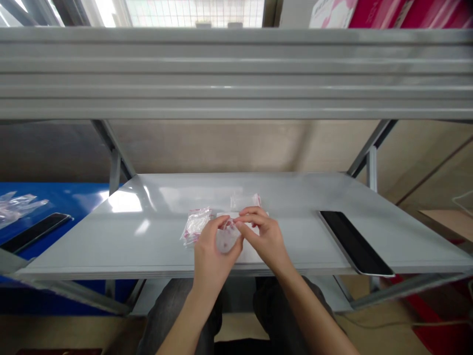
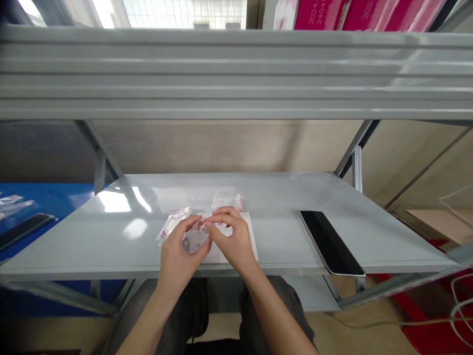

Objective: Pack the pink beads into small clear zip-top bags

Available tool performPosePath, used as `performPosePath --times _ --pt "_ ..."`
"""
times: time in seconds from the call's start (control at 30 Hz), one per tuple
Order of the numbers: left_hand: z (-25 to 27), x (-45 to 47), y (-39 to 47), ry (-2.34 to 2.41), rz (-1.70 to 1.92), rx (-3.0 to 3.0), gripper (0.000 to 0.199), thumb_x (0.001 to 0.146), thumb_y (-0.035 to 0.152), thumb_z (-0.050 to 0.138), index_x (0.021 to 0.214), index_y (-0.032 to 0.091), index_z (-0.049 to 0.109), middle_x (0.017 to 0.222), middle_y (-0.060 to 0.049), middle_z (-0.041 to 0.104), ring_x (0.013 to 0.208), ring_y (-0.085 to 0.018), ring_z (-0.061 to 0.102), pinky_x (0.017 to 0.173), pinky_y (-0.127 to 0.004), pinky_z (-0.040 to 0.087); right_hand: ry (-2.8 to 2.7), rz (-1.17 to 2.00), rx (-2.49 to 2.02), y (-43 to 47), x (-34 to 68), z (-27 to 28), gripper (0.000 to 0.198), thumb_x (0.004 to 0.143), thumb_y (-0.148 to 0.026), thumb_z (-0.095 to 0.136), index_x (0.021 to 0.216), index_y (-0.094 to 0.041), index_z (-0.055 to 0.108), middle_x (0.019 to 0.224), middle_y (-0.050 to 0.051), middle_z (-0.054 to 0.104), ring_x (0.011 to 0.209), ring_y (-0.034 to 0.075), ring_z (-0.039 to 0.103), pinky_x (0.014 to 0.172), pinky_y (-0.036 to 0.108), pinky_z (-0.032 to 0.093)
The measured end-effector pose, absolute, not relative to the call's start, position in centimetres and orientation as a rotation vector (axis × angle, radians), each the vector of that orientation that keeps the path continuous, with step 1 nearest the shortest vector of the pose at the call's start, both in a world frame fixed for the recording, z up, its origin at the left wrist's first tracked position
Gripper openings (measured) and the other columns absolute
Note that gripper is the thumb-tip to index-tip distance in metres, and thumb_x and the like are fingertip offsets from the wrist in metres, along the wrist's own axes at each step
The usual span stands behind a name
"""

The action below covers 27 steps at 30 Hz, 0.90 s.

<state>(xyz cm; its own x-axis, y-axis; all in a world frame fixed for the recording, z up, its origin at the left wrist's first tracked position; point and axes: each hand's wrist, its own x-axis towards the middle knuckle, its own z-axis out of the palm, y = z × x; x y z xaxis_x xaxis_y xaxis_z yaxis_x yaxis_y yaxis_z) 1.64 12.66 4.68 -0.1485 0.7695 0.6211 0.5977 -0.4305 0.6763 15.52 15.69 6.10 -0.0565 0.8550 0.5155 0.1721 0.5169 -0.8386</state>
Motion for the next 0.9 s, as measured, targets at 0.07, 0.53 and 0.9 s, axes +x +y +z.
performPosePath --times 0.07,0.53,0.9 --pt "4.6 1.7 12.5 1.589 1.615 1.927 0.035 0.077 0.024 0.069 0.111 0.021 0.06 0.102 -0.007 0.069 0.094 -0.024 0.067 0.085 -0.039 0.054 -1.598 0.716 -0.92 15.1 15.4 6.2 0.012 0.076 -0.024 0.073 0.087 -0.025 0.076 0.103 0.008 0.064 0.101 0.024 0.061 0.078 0.034 0.051" --pt "5.2 0.5 12.9 1.151 1.387 1.397 0.021 0.083 0.039 0.066 0.087 0.019 0.069 0.077 -0.003 0.066 0.072 -0.016 0.063 0.066 -0.026 0.052 -1.396 1.128 -0.838 15.7 17.7 5.2 0.015 0.073 -0.029 0.075 0.076 -0.02 0.063 0.077 0.002 0.063 0.072 0.015 0.061 0.065 0.027 0.053" --pt "5.4 -0.6 12.2 1.215 1.463 1.573 0.018 0.084 0.03 0.069 0.069 0.02 0.067 0.068 0.001 0.066 0.068 -0.015 0.06 0.066 -0.025 0.046 -1.301 1.104 -0.802 14.6 18.1 5.9 0.021 0.074 -0.026 0.077 0.087 -0.021 0.062 0.07 -0.001 0.062 0.066 0.013 0.06 0.064 0.025 0.05"
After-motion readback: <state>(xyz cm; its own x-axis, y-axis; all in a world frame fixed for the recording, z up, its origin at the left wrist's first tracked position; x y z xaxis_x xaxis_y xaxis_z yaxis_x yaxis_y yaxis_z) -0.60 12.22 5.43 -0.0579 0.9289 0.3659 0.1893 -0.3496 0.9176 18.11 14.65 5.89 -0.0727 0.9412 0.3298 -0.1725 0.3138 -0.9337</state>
